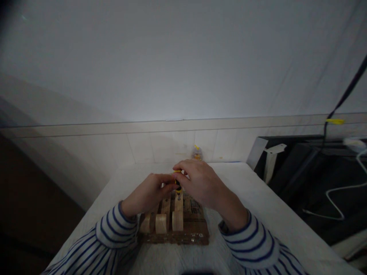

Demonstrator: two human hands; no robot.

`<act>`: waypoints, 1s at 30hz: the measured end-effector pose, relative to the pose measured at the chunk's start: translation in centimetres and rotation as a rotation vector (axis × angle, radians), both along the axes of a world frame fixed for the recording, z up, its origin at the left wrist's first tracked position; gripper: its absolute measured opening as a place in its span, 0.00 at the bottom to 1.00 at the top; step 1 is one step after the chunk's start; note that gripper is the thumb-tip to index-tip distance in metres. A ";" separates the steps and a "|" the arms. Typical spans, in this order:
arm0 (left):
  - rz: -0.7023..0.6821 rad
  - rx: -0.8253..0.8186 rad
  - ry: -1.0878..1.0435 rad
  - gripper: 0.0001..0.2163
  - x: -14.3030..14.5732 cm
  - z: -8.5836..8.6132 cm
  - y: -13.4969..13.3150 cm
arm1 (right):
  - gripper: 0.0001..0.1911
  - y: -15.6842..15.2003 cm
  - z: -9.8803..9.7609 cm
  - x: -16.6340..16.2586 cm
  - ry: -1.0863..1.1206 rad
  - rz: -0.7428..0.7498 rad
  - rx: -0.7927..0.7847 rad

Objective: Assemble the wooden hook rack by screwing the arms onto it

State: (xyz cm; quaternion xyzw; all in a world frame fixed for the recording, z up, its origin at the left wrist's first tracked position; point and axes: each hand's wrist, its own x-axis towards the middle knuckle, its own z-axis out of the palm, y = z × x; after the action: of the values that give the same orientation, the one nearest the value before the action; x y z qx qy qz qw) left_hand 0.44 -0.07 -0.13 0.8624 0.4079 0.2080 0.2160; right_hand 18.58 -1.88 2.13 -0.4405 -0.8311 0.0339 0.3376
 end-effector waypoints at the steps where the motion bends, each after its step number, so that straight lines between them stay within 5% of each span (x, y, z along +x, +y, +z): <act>1: -0.005 -0.004 0.001 0.12 0.0 0.0 0.0 | 0.07 0.0 0.0 0.0 -0.003 0.000 -0.003; 14: -0.052 -0.016 -0.019 0.12 0.0 0.0 -0.1 | 0.06 -0.1 0.2 0.0 -0.028 -0.014 -0.013; 21: 0.034 0.014 -0.027 0.12 0.1 -0.4 0.3 | 0.06 -0.1 0.3 -0.3 -0.019 -0.026 -0.020; 30: 0.045 -0.028 -0.012 0.12 0.2 -0.1 0.2 | 0.14 -0.2 -0.4 0.0 0.109 0.014 -0.073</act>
State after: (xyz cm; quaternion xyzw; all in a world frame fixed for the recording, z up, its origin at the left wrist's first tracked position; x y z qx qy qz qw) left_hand 0.68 0.17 -0.19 0.8485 0.4288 0.2125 0.2258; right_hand 18.53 -2.08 1.74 -0.4441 -0.8129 0.0906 0.3658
